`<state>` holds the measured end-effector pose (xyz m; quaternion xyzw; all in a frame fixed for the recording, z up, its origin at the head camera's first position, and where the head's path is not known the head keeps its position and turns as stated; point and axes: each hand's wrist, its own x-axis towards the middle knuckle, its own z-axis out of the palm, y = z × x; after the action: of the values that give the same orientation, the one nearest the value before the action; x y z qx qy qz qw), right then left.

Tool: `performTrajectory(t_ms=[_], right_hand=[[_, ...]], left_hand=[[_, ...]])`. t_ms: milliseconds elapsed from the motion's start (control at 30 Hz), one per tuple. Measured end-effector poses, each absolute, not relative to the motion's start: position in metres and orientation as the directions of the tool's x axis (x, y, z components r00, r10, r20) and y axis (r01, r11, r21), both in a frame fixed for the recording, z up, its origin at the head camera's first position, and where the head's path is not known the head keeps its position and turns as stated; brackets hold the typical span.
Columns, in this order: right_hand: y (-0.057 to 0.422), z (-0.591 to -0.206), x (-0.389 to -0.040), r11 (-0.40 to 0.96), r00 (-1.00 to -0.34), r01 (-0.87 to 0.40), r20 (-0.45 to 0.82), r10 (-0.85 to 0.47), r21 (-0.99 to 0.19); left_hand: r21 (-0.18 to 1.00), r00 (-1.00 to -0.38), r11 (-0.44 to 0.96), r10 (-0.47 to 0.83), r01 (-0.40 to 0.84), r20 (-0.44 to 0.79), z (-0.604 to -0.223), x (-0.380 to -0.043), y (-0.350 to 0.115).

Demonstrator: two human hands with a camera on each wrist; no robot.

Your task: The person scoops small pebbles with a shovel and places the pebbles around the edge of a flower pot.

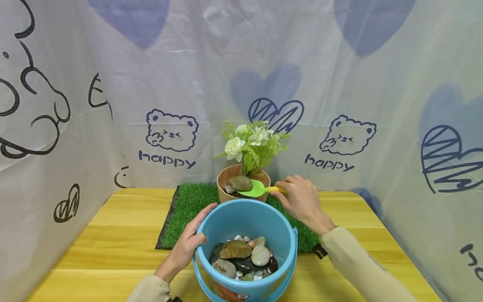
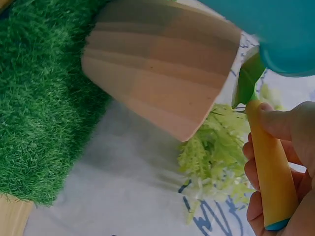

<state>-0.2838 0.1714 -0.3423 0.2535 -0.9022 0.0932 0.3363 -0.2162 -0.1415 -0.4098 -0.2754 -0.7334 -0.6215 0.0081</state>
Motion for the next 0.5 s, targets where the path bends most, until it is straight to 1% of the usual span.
performTrajectory(t_ms=[200, 333, 500], right_hand=[[0.164, -0.345, -0.300, 0.866, -0.673, -0.501, 0.630, -0.388, -0.001], [0.159, -0.348, -0.309, 0.869, -0.681, -0.494, 0.613, -0.401, 0.021], [0.153, -0.351, -0.315, 0.864, -0.662, -0.497, 0.607, -0.441, 0.086]], left_hand=[[0.900, -0.844, 0.080, 0.390, 0.429, 0.368, -0.410, -0.216, -0.143], [0.906, -0.846, 0.074, 0.394, 0.418, 0.358, -0.409, -0.216, -0.143], [0.913, -0.846, 0.058, 0.403, 0.404, 0.349, -0.409, -0.215, -0.142]])
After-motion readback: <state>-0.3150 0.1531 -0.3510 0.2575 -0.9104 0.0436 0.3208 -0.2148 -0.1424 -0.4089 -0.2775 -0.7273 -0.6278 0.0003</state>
